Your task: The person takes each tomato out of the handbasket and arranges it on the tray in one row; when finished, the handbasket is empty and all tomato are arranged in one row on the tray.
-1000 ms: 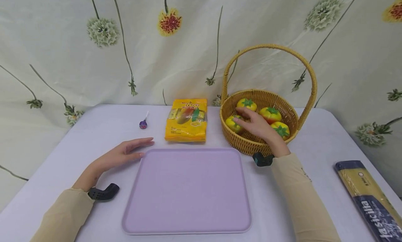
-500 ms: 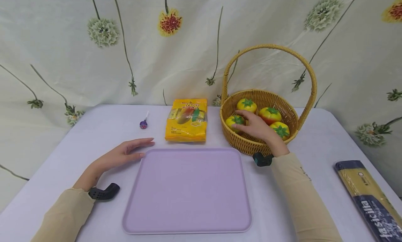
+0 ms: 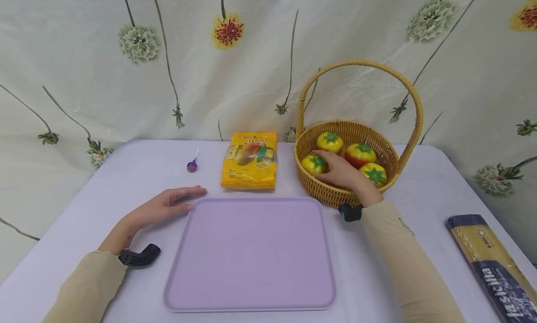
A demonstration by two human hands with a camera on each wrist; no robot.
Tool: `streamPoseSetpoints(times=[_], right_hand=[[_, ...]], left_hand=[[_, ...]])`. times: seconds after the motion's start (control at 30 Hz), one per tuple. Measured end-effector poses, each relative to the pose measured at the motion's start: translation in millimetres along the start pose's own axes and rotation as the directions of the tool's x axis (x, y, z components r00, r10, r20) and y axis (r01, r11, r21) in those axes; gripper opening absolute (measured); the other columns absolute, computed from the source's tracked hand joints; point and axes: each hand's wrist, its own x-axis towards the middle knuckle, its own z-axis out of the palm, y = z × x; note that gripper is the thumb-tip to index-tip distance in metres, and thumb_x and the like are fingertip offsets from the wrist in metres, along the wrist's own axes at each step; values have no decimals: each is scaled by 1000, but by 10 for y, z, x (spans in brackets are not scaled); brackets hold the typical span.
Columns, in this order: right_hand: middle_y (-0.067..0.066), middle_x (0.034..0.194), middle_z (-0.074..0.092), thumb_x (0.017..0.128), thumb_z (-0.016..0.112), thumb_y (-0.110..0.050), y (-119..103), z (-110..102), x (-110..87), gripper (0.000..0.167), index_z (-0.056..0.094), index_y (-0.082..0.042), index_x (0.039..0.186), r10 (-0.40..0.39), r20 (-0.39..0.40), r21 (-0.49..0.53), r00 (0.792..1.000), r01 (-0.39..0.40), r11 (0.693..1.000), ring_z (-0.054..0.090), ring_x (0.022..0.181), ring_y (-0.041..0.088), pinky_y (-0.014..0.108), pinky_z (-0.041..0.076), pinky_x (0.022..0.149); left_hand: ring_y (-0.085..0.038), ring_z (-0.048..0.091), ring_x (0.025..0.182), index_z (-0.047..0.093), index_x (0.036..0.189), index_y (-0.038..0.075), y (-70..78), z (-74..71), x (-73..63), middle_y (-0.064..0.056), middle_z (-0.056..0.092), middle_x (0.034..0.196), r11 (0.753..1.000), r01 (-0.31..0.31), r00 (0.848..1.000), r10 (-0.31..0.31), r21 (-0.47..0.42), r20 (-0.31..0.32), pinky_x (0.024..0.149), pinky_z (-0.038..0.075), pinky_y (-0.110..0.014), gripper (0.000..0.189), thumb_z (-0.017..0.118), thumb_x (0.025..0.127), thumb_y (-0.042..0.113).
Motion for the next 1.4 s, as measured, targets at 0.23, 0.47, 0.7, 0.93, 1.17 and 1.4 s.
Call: streamPoseSetpoints(times=[0.23, 0.47, 0.7, 0.93, 1.17, 1.4], right_hand=[[27, 140, 34, 90, 63, -12, 0, -1, 61, 63, 30, 4, 142, 28, 28, -26, 999, -27, 999, 35, 125, 42, 56, 28, 102], [29, 139, 35, 88, 67, -24, -52, -53, 18, 72, 30, 5, 142, 74, -93, -37, 993, -78, 996, 36, 124, 43, 56, 30, 100], [26, 137, 34, 85, 69, -35, -419, -229, -107, 78, 29, -5, 145, 99, -268, 29, 958, -95, 995, 39, 116, 41, 56, 38, 94], [17, 133, 39, 81, 75, -24, -1077, -88, -142, 76, 34, -11, 144, -86, -305, 45, 949, 105, 993, 45, 108, 29, 43, 48, 86], [14, 129, 46, 76, 80, -24, -1551, 590, 52, 77, 41, -12, 141, -260, -223, 21, 939, 272, 962, 49, 108, 24, 38, 47, 87], [9, 133, 45, 78, 77, -33, -1724, 1228, 241, 76, 40, -17, 143, -195, -31, 73, 980, 197, 978, 46, 114, 18, 35, 40, 95]], left_hand=[[-23, 31, 133, 54, 134, 16, 10, -13, -11, -2, 47, 138, 1000, 7, 1000, -7, 3, 0, 108, 22, -47, 42, 60, 93, 22], [-24, 27, 135, 59, 128, 17, -19, 1, 13, -3, 49, 136, 1000, 2, 1000, -2, -25, 12, 108, 19, -48, 36, 61, 92, 18], [-21, 27, 135, 60, 126, 19, -15, 8, 14, -1, 48, 137, 999, 19, 1000, -19, -38, 13, 109, 19, -47, 35, 61, 92, 16], [-21, 25, 136, 60, 126, 18, -45, -2, 20, -1, 49, 137, 999, 17, 1000, -17, -46, 16, 109, 17, -48, 34, 60, 92, 14], [-19, 28, 135, 61, 126, 19, -36, -7, 16, 0, 50, 135, 999, 0, 1000, 0, -38, -1, 109, 19, -45, 34, 61, 92, 16], [-21, 29, 134, 61, 126, 17, -33, 0, -17, -2, 47, 138, 999, 26, 1000, -26, -48, -4, 108, 19, -47, 33, 59, 93, 16]])
